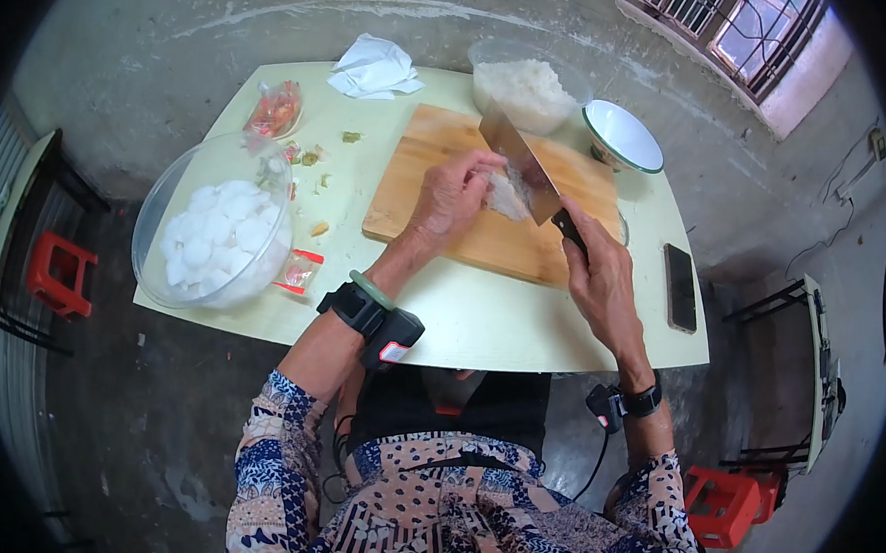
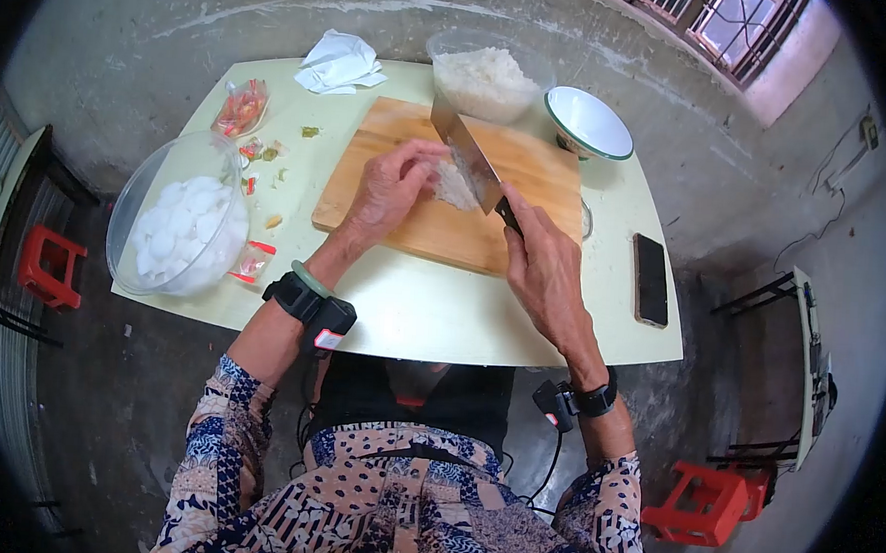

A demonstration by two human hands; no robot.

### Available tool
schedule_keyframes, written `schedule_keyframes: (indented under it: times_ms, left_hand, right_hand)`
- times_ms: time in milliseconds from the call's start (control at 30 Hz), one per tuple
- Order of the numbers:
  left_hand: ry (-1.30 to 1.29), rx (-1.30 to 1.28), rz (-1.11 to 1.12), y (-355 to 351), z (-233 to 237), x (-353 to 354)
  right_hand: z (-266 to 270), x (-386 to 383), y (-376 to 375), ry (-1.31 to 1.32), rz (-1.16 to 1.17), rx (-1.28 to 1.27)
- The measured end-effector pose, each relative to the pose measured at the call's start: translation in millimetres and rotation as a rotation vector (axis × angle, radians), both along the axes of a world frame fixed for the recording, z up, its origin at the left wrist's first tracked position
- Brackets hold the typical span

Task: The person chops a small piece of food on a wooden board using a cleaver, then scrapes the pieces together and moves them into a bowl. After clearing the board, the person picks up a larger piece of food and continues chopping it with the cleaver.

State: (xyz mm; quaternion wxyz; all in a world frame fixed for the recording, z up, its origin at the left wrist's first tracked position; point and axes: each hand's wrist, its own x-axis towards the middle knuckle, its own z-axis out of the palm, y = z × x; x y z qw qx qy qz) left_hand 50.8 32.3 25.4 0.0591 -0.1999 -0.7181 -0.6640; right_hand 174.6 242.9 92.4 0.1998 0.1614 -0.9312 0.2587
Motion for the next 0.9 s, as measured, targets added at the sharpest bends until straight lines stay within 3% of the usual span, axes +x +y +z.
schedule_keyframes:
  times_ms: [67,133,267,367,500,700,767,900]
  left_hand:
    - [0.222,-0.050,0.172,-5,4,-1]
    - [0.205,-0.038,0.222,-9,2,-4]
    - [0.168,-0.014,0.331,-11,0,-11]
    - [0.286,-0.032,0.324,-9,-2,-11]
    - [0.187,-0.126,0.280,-10,-5,-10]
    - [0.149,-0.056,0.032,-2,-12,-4]
    - [0.420,-0.465,0.119,-3,-6,2]
    - [0.658,-0.489,0.221,-1,-22,-4]
  right_hand:
    - [-1,1,0,0.006,-0.016,-0.029]
    - [-2,-1,3,-0.061,-0.016,0.062]
    - [3,2,0,0.032,0.028,0.015]
    - [2,2,-1,-0.004,0.039,0.065]
    - [2,1,-1,-0.007,0.027,0.030]
    - [-4,-6,8,0.007,0.021,0.010]
    - [-2,-6,7,0.006,0.010,-0.036]
    - [0,-5,8,-0.042,-0.015,-0.030]
